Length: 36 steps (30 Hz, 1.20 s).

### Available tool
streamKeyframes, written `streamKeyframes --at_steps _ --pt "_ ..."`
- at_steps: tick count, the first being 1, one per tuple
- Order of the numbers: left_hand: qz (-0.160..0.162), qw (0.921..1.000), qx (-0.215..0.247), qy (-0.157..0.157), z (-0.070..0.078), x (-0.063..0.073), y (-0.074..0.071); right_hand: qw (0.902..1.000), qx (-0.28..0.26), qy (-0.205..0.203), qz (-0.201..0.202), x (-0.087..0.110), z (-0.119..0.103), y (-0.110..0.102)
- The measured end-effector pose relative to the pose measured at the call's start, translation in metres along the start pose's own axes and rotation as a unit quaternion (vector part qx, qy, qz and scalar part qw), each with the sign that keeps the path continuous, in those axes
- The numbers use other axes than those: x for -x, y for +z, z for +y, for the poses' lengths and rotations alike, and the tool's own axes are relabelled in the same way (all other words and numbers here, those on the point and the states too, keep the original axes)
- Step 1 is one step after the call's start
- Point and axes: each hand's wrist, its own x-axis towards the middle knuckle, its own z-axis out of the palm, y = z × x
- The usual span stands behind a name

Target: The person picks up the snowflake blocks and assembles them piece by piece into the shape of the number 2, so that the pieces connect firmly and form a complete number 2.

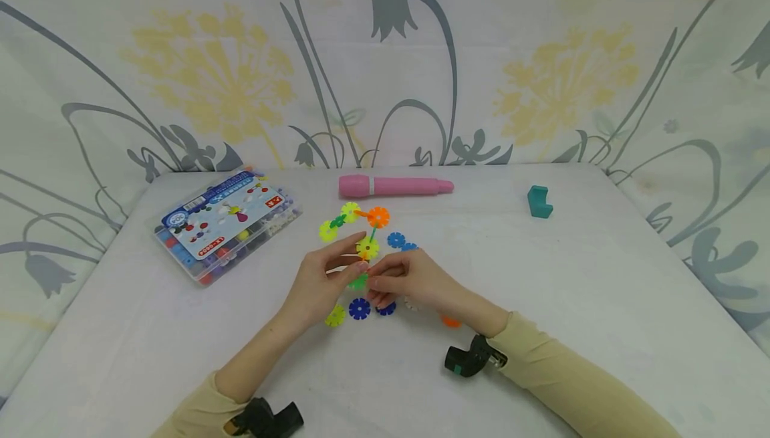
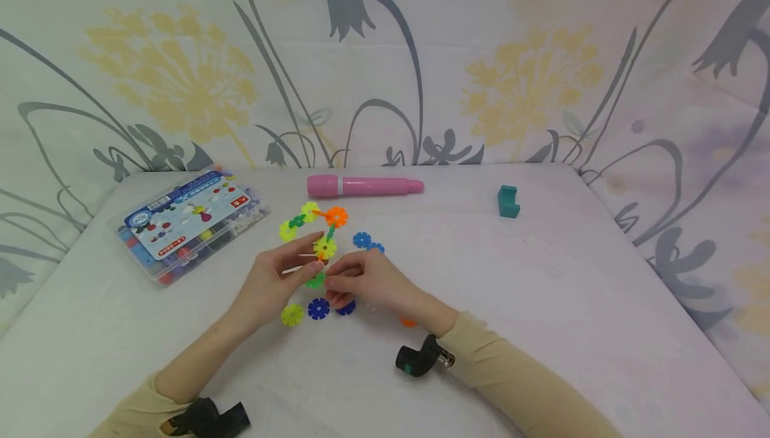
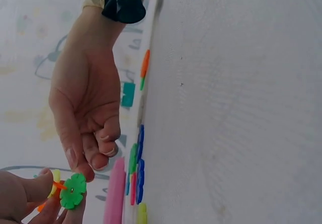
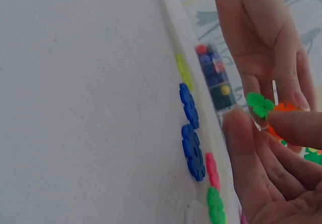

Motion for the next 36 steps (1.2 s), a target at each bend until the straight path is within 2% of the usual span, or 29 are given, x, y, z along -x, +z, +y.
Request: streamKeyframes --at_steps 4,7,12,19,26,30,36 --pt "-0.008 0.9999 0.0 0.006 0.0 0.0 -0.001 0.9974 0.009 -0.009 0.071 0.0 -0.002 -0.005" --pt "-0.017 0.9998 -0.001 0.013 0.0 0.0 -0.001 0.9949 -0.008 -0.024 0.098 0.0 -0.002 -0.008" --pt "-0.023 0.9995 -0.003 0.021 -0.002 0.0 0.001 0.9947 -0.031 -0.04 0.089 0.0 -0.001 -0.009" --pt "-0.036 0.9993 0.009 0.007 -0.004 0.0 0.003 0.9925 -0.066 -0.042 0.094 0.001 -0.002 -0.009" --pt "-0.024 0.9997 -0.005 0.004 -0.004 0.0 0.003 0.992 -0.082 -0.036 0.089 0.0 -0.002 -0.009" --pt "-0.021 0.9998 -0.002 0.006 -0.004 0.0 0.002 0.9953 -0.051 -0.026 0.078 0.001 -0.004 -0.017" --pt "-0.016 0.9999 -0.005 0.003 -0.003 0.0 0.0 0.9963 0.055 -0.022 0.063 0.007 -0.007 -0.046"
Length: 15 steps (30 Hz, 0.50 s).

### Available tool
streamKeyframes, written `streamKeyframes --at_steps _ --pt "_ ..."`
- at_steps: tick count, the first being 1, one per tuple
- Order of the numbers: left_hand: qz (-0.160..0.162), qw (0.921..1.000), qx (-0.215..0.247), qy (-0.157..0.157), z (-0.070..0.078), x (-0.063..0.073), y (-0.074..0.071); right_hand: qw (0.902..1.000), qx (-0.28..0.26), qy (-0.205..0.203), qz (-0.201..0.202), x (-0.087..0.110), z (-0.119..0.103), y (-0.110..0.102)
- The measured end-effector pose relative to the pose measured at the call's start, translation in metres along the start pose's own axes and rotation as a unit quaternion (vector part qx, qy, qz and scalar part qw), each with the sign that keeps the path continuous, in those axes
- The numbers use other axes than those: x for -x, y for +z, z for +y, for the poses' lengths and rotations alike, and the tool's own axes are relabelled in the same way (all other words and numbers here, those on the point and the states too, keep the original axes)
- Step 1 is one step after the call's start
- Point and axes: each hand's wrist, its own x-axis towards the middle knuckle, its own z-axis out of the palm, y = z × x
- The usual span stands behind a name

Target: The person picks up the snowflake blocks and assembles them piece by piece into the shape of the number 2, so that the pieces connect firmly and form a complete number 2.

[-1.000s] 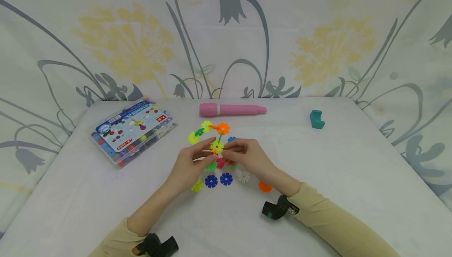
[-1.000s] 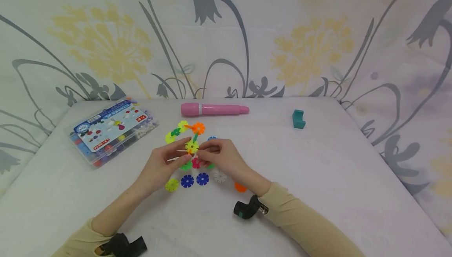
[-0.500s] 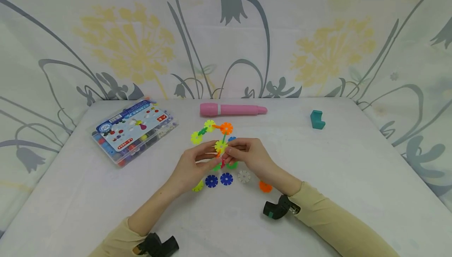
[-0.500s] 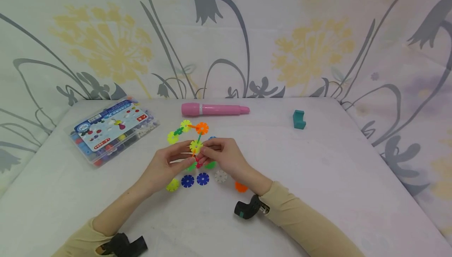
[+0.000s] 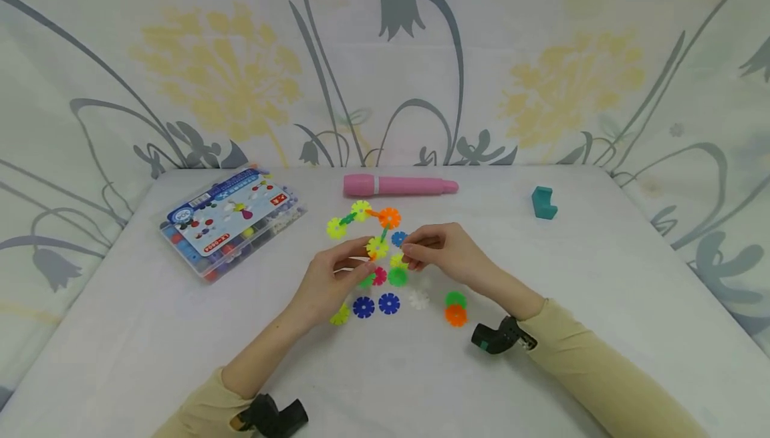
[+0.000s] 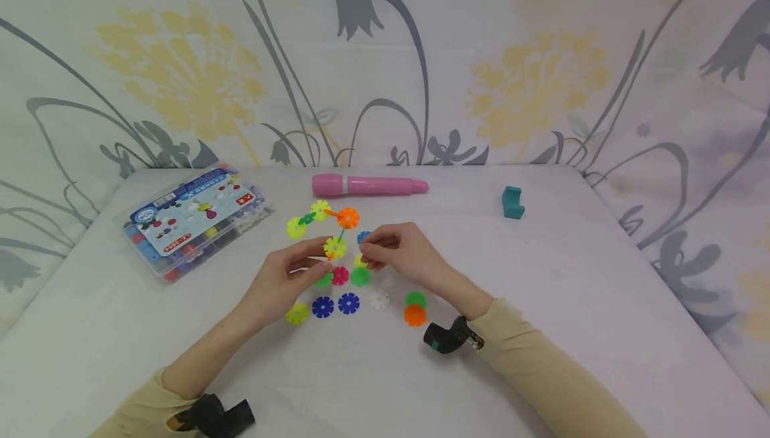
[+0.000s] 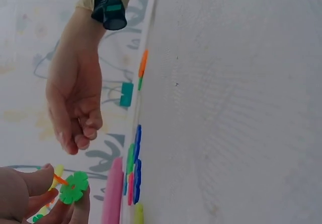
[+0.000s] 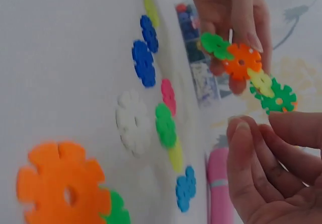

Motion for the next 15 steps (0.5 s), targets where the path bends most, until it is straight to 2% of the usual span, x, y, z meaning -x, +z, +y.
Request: streamKeyframes --at_steps 4,7,10,15 --pt "0.001 0.9999 -0.012 -0.008 0.0 -0.001 -0.002 0.998 0.062 0.006 -0.002 0.008 0.007 -0.022" --pt "0.002 0.9999 -0.013 -0.01 0.0 -0.002 -0.003 0.9962 0.084 0.021 0.006 0.013 0.018 -0.031" --pt "0.006 0.9998 -0.012 -0.013 0.0 -0.001 -0.004 0.9941 0.105 0.026 0.004 0.014 0.028 -0.032" --pt "0.006 0.9997 -0.009 -0.023 0.0 -0.001 -0.002 0.9864 0.157 -0.003 -0.048 0.015 0.032 -0.021"
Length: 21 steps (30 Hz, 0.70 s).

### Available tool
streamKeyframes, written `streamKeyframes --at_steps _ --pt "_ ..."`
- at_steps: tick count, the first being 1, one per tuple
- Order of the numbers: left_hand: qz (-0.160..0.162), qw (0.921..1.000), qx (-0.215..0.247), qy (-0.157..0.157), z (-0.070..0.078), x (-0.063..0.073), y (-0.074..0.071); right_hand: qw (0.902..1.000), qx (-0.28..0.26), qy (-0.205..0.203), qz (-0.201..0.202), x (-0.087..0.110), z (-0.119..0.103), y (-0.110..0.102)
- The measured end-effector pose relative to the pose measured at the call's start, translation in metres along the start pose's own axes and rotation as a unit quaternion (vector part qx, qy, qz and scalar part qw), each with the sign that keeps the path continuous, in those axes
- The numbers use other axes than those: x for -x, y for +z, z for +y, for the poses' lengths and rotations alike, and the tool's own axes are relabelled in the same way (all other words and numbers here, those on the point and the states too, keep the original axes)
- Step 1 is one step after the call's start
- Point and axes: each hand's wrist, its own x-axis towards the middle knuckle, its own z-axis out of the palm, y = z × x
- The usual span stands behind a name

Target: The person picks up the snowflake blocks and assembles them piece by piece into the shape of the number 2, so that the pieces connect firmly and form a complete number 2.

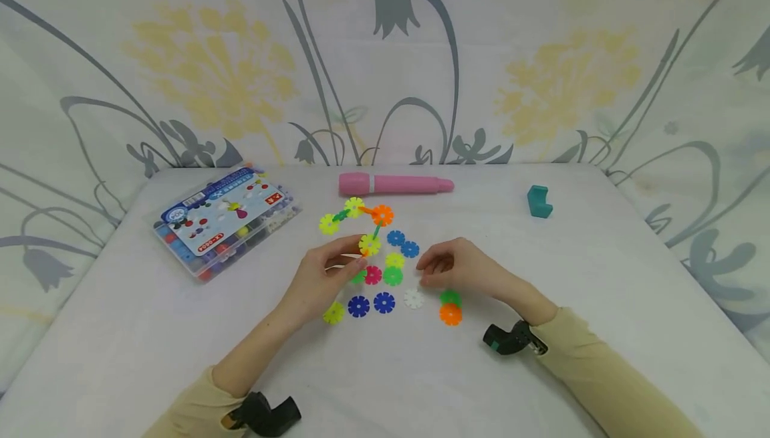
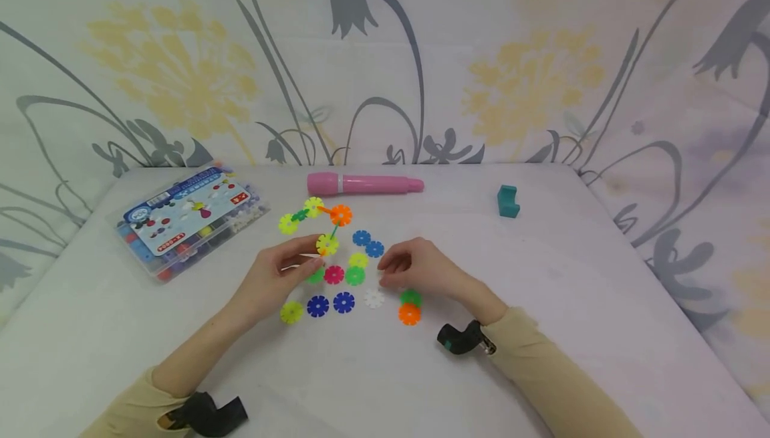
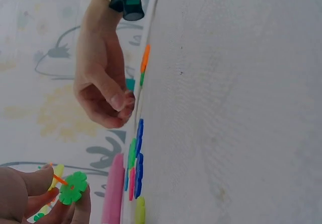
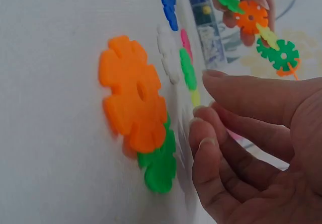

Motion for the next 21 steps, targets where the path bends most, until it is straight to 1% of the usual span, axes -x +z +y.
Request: streamKeyframes --at_steps 2,5,7,10,16,19,21 --pt "-0.001 1.0 0.0 -0.002 0.0 0.0 0.0 0.9995 0.019 -0.02 -0.016 0.001 -0.003 0.005" --pt "0.0 1.0 -0.001 0.0 -0.001 0.0 0.001 0.9975 0.046 -0.045 -0.027 0.003 -0.007 0.011" --pt "0.0 1.0 -0.002 0.002 -0.001 0.0 0.002 0.9966 0.055 -0.054 -0.03 0.005 -0.009 0.014" --pt "0.0 1.0 0.0 0.002 -0.001 0.0 0.002 0.9961 0.062 -0.054 -0.031 0.006 -0.011 0.017" --pt "0.001 1.0 0.0 0.0 0.0 0.001 0.002 0.9973 0.052 -0.037 -0.036 0.007 -0.015 0.02" --pt "0.001 1.0 0.001 -0.003 0.001 0.001 0.001 0.997 0.046 -0.047 -0.04 0.005 -0.019 0.02" --pt "0.002 1.0 0.003 -0.005 0.001 0.0 0.001 0.9973 0.032 -0.056 -0.036 0.003 -0.025 0.018"
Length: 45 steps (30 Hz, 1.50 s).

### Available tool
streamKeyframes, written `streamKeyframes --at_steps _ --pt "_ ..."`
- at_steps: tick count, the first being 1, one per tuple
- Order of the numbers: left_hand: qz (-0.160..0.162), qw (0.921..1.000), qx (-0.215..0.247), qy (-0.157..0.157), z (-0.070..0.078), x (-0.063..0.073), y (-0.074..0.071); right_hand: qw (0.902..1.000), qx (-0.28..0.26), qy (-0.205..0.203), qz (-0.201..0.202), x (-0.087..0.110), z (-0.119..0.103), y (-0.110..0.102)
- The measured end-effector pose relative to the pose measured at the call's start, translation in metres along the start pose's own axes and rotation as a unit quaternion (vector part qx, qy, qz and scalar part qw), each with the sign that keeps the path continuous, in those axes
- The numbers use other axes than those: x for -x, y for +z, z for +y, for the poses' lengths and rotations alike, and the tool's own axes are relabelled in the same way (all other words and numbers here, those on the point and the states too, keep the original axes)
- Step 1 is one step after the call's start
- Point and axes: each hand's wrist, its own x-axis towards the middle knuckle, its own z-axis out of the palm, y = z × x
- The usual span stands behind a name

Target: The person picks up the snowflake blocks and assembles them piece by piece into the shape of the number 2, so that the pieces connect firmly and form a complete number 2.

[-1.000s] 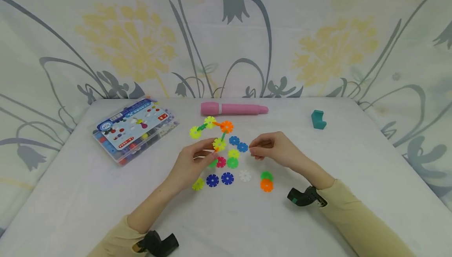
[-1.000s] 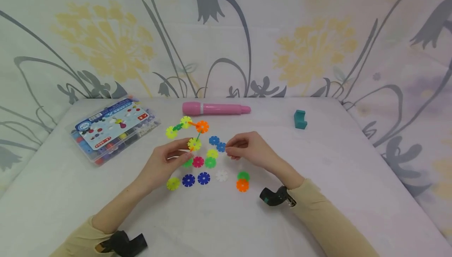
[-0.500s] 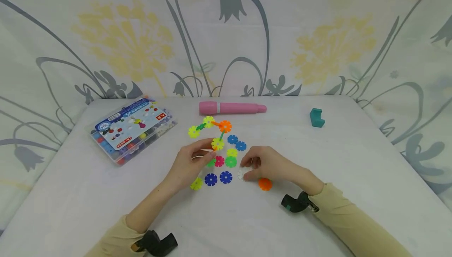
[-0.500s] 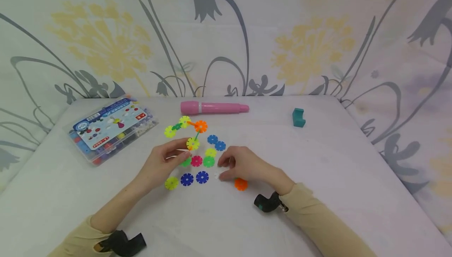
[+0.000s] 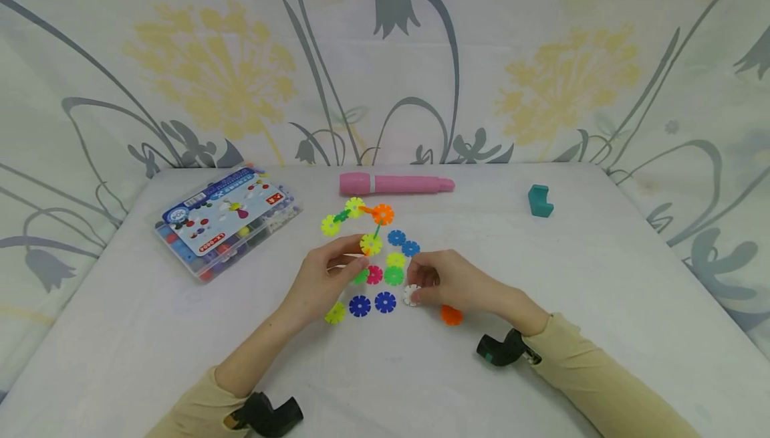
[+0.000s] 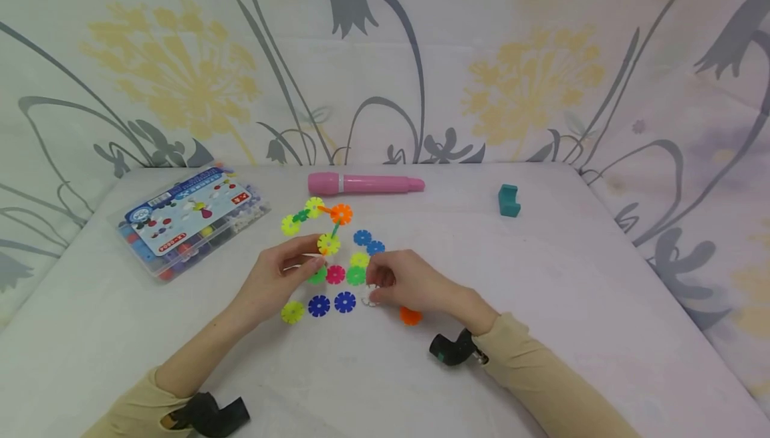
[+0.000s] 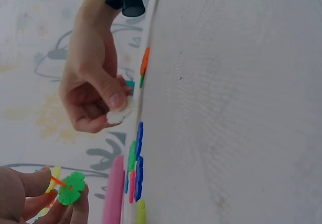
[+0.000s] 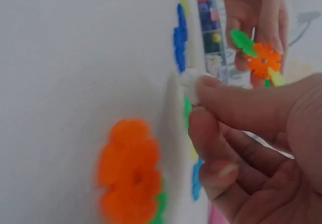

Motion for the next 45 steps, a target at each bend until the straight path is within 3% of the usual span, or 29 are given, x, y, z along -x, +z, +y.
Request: streamKeyframes --at_steps 4,9,19,24,36,45 --pt "0.012 0.9999 0.004 -0.002 0.003 0.0 -0.003 0.9982 -0.058 -0.007 0.012 -0.014 -0.013 -0.003" --pt "0.025 0.9994 0.024 0.001 0.006 0.001 -0.006 0.9907 -0.135 0.016 -0.01 -0.033 -0.023 0.008" --pt "0.018 0.9988 0.044 0.011 0.006 0.001 -0.002 0.9657 -0.256 0.017 -0.04 -0.039 -0.021 0.034" --pt "0.017 0.999 0.04 0.013 0.004 0.001 0.0 0.9594 -0.279 0.019 -0.039 -0.038 -0.022 0.039" --pt "0.016 0.9984 0.054 0.007 0.004 0.0 0.0 0.9556 -0.291 0.034 -0.034 -0.038 -0.021 0.041" --pt "0.006 0.9981 0.059 0.016 0.004 0.001 -0.001 0.9448 -0.323 0.05 -0.028 -0.038 -0.021 0.042"
